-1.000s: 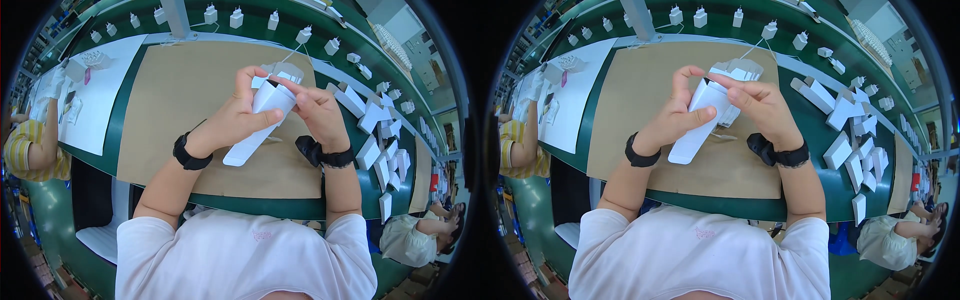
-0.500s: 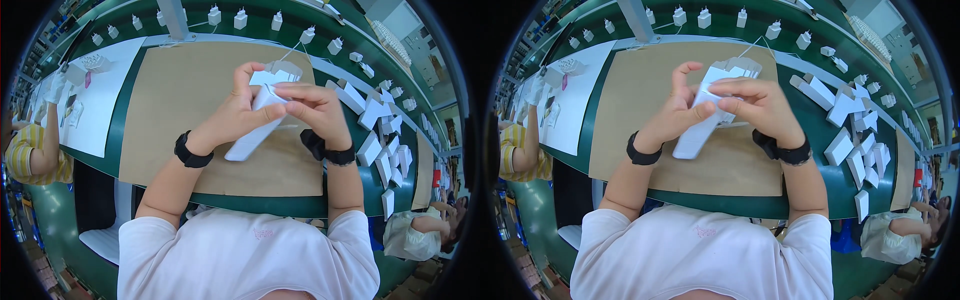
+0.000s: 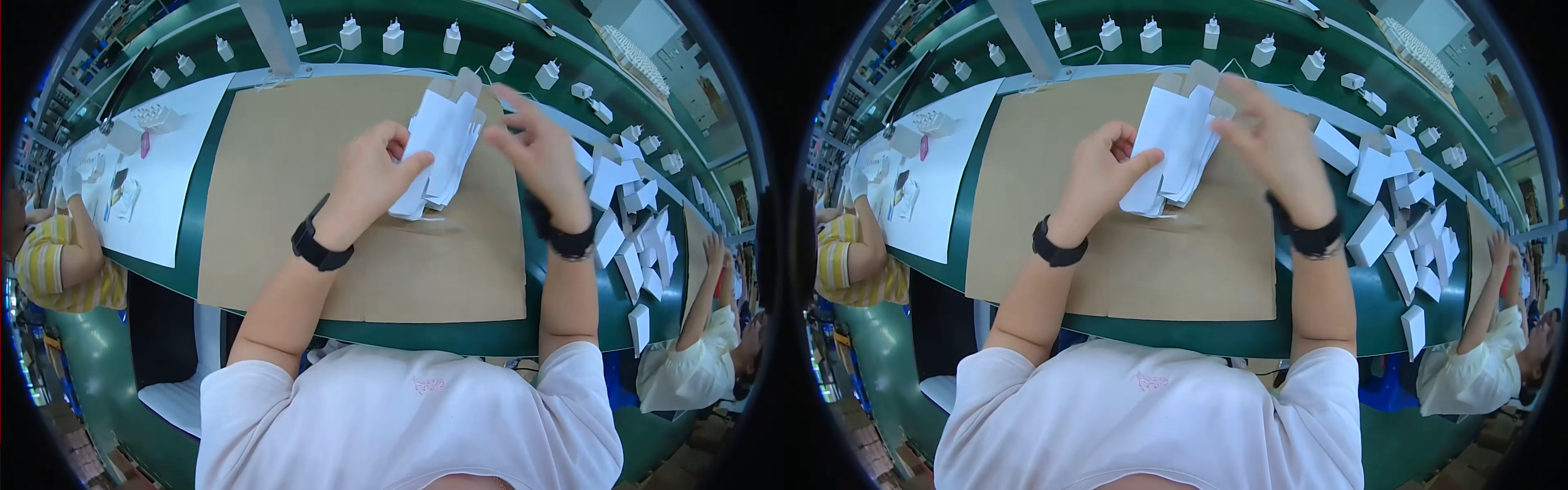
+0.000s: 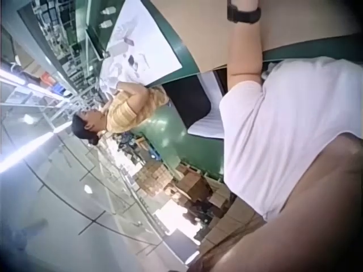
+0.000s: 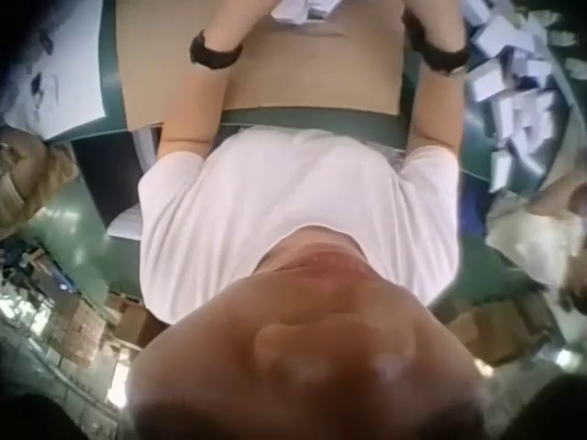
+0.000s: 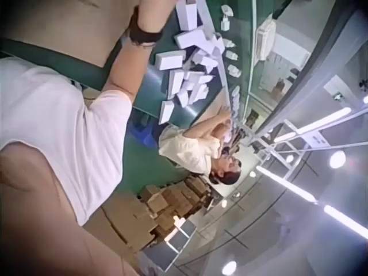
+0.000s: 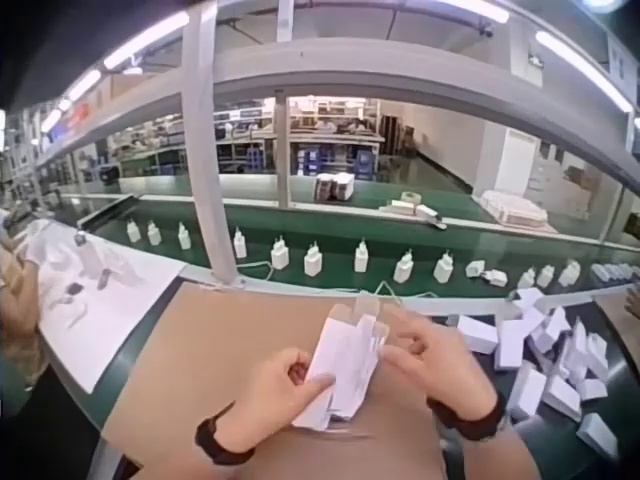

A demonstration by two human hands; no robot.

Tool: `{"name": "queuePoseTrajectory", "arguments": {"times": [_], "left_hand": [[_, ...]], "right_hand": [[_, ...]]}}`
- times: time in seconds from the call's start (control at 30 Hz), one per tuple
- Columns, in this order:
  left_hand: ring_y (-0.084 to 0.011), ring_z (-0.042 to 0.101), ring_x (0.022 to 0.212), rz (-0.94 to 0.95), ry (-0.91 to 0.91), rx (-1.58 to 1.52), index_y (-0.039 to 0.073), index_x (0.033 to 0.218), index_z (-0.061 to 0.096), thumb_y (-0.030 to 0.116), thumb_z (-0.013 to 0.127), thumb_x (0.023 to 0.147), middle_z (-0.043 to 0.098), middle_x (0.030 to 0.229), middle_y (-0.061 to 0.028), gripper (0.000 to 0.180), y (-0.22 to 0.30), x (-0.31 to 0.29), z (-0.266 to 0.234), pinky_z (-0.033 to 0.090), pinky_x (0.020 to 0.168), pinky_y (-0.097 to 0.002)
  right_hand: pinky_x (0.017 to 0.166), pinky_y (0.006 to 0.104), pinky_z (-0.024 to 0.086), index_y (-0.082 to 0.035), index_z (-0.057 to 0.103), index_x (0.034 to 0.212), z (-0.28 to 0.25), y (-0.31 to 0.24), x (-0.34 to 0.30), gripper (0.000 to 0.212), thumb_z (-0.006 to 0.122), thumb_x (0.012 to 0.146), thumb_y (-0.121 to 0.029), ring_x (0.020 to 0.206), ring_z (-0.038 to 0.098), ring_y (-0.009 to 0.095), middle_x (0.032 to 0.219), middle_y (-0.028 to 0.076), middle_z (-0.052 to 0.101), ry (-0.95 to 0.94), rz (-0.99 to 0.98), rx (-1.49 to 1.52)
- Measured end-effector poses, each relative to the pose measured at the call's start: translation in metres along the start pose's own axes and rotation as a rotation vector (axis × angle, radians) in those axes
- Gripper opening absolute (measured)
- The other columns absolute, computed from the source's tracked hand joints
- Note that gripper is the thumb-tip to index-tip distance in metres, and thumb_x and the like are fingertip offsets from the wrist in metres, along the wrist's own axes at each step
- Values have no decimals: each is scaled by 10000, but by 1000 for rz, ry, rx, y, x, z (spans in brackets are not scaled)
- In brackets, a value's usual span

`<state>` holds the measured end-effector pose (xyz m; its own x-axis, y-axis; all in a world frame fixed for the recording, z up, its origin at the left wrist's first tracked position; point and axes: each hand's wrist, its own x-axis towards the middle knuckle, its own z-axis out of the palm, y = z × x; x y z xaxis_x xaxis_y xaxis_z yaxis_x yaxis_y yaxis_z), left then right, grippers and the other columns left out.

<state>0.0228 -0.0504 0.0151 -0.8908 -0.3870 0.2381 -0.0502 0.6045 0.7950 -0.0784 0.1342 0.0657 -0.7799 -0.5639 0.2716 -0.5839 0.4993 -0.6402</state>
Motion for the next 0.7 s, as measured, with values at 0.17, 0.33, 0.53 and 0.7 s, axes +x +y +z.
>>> {"name": "queuePoseTrajectory", "arguments": {"times": [0.17, 0.33, 0.53, 0.7], "left_hand": [[-148, 520, 566, 143, -63, -355, 22, 725, 515, 165, 688, 723, 534, 613, -66, 224, 22, -14, -2, 439, 558, -272], [-196, 560, 735, 309, -45, -454, 53, 947, 458, 182, 682, 759, 569, 916, -108, 319, 1, -18, 11, 472, 668, -302], [-202, 507, 994, 60, -338, -873, 100, 1284, 320, 246, 656, 803, 462, 1163, -142, 605, 21, -20, -4, 446, 811, -309], [-201, 487, 1021, 177, -313, -699, 124, 1321, 299, 202, 588, 832, 433, 1196, -137, 574, 13, -15, -3, 420, 855, -311]], "right_hand": [[645, 226, 475, -89, 516, 1198, 39, -5, -9, 436, 661, 814, -234, 751, 599, 115, 938, 107, 638, -42, -74, 330], [676, 237, 481, -47, 555, 1024, 37, -2, -9, 298, 665, 818, -233, 799, 596, 113, 869, 60, 625, -108, -127, 553], [664, 205, 445, -41, 533, 1051, 45, -31, -18, 290, 660, 818, -158, 757, 564, 83, 867, 11, 585, 172, -125, 875], [681, 197, 437, -15, 550, 1049, 50, -23, -22, 280, 652, 826, -151, 754, 556, 79, 894, 15, 594, 76, 38, 919]]}}
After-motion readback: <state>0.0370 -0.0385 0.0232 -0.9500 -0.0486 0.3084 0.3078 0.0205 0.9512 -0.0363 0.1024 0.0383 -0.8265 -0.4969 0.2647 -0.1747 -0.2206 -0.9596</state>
